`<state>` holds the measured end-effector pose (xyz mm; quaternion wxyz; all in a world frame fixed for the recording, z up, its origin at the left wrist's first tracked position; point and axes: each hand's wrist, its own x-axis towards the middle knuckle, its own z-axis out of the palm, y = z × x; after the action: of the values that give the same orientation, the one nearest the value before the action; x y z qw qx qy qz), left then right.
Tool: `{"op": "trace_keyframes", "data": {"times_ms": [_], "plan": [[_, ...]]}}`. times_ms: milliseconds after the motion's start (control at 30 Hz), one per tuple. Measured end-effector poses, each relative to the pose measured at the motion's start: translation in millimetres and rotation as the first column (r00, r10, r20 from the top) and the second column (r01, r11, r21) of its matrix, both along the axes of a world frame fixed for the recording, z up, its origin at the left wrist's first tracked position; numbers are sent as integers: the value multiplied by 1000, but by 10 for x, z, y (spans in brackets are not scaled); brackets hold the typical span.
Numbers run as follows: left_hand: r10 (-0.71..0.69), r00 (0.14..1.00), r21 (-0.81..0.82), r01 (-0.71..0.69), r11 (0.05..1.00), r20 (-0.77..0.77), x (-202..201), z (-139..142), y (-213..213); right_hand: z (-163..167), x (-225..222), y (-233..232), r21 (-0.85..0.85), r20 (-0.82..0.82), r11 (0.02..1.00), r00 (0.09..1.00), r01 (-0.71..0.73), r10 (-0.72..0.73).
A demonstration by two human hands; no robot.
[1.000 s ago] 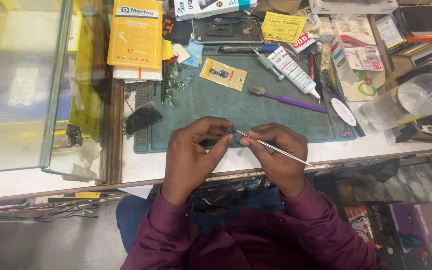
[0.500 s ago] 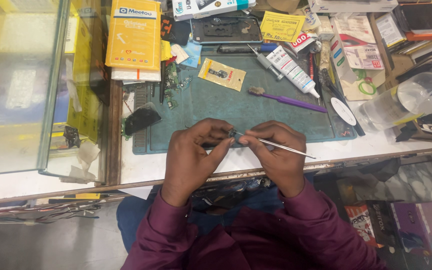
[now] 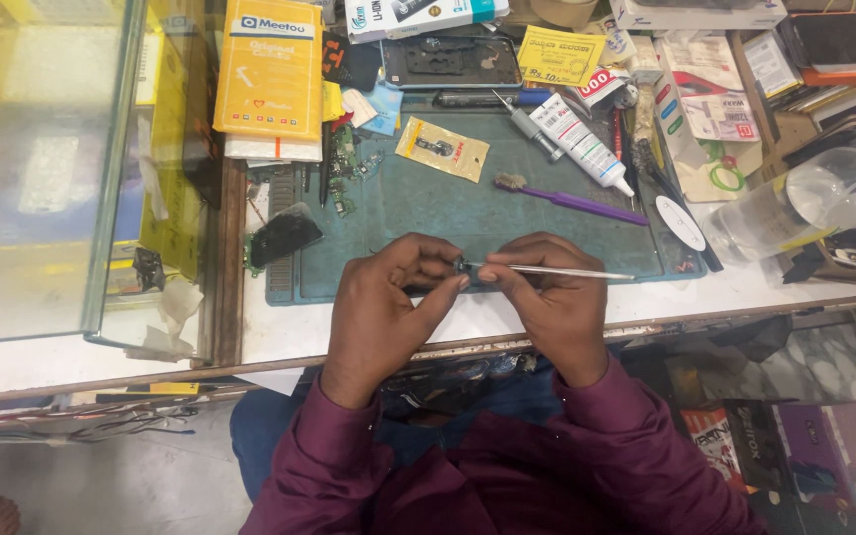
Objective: The person uses tweezers to manipulate a small electronic component on a workbench. They adjust the component with both hands and continue to position it precisely using the tweezers.
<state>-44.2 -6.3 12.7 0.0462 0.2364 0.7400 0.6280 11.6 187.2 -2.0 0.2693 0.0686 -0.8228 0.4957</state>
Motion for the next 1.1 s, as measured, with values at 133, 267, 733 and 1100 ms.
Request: {"op": "trace_keyframes", "data": {"times_ms": [133, 267, 733, 1100], "plan": [[4, 1000, 73, -3, 997, -19, -7, 5, 7, 45, -7, 23, 31, -55, 990, 989, -136, 137], [10, 1000, 54, -9, 998, -21, -2, -8, 1, 39, -12, -4, 5, -1, 999, 999, -46, 46], [23, 998, 37, -20, 999, -67, 12, 10, 21, 55, -43, 52, -45, 17, 970, 971, -239, 240], [29, 996, -37, -32, 999, -86, 14, 29, 12, -130, -8, 16, -340, 106, 939, 990, -51, 92]]}}
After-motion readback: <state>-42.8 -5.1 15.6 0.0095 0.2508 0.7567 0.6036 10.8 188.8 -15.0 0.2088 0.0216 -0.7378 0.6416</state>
